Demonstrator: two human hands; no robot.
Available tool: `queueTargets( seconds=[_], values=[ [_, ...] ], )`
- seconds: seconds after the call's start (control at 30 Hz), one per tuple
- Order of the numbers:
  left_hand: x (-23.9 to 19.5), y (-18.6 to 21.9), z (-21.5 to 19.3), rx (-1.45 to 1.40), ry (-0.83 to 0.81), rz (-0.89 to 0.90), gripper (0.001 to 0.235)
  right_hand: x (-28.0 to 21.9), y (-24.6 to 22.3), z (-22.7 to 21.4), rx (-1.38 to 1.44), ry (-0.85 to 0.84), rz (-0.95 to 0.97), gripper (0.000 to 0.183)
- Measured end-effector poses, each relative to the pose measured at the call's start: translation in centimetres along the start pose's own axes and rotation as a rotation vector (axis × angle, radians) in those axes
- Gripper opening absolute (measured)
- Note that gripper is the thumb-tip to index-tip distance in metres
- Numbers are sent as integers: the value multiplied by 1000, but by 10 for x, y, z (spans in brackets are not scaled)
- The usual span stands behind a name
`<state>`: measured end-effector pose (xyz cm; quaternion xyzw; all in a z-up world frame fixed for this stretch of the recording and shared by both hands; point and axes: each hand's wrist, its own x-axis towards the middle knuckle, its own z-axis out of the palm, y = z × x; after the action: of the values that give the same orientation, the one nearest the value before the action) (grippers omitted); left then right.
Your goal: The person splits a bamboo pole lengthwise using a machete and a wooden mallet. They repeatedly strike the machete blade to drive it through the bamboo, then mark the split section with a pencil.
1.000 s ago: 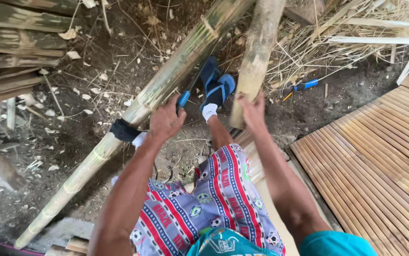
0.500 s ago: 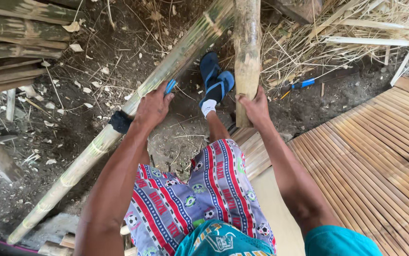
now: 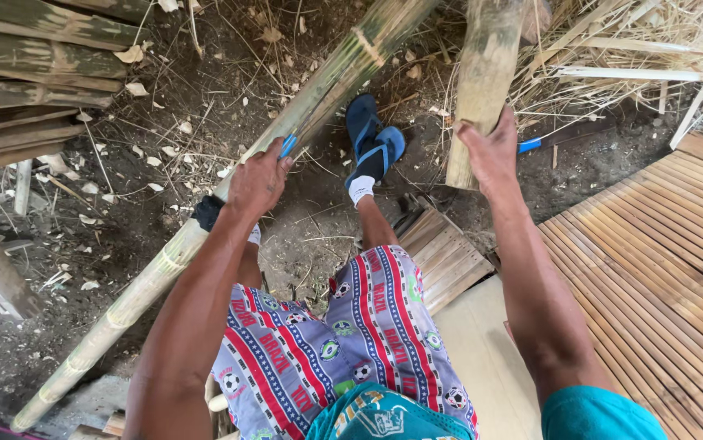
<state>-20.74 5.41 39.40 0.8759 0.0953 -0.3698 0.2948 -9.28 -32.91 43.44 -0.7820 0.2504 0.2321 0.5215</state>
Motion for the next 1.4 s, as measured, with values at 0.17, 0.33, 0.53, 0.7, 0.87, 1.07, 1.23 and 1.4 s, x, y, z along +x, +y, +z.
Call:
queueTargets(
  seconds=[0.17,0.33,0.53,0.7,0.87,1.07,1.23,1.4],
  values=[
    [4,-16,0,75,46,85,46,9,-4,-5,25,21,-44,66],
    [14,-13,-21,60,-43,147,48,26,-2,1,0,47,-88,72],
    [28,49,-63,118,-265,-64,36,23,33,85,-77,-218,-64,110],
    [39,71,-66,350,-290,-29,28,17,15,114,-619,-506,337,79],
    [23,27,-48,291,-311,-55,42,25,-30,55,-317,-218,555,89],
    [-3,-18,-28,244,-233,-55,42,86,-49,-31,320,172,-36,96],
    [3,-7,-35,230,-249,-86,46,85,59,89,44,128,66,100],
    [7,24,-42,305,-417,-149,61,-53,107,197,-394,-468,293,107]
  ],
)
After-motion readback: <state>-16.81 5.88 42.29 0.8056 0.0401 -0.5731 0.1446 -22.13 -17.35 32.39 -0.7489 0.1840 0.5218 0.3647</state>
